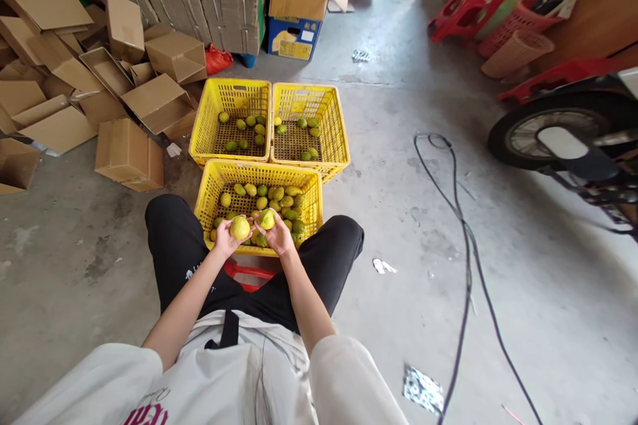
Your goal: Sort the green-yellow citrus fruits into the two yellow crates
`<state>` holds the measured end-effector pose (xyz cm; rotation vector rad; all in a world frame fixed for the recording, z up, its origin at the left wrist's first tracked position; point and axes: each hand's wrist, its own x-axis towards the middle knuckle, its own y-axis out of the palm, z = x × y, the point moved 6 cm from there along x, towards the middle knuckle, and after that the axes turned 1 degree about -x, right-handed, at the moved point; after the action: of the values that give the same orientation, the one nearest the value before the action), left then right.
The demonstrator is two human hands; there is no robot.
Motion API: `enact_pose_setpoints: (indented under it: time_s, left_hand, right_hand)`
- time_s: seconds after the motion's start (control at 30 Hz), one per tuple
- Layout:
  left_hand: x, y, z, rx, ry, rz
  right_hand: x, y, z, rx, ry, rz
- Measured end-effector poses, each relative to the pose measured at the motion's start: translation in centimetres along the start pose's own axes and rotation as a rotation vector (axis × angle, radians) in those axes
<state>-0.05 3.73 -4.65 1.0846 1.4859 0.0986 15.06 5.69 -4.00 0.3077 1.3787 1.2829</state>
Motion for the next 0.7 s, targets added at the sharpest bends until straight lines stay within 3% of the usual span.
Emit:
enact_pose_setpoints:
  time_s: [0.23,0.4,0.7]
  left_hand:
    - [-0.19,0.46,0.26,0.029,-0.005,0.025]
    - [-0.53,0.47,-0.32,0.01,0.089,0.027]
    - [-0.18,0.3,0.06,0.041,0.109,0.014]
  right_hand:
    - [-0.14,-0.71,0.26,-0.044,-0.044,-0.07]
    - [-0.16,-0.39,-0.28,-0.053,-0.006,0.002]
    - [-0.25,-0.13,-0.42,0.0,0.065,0.027]
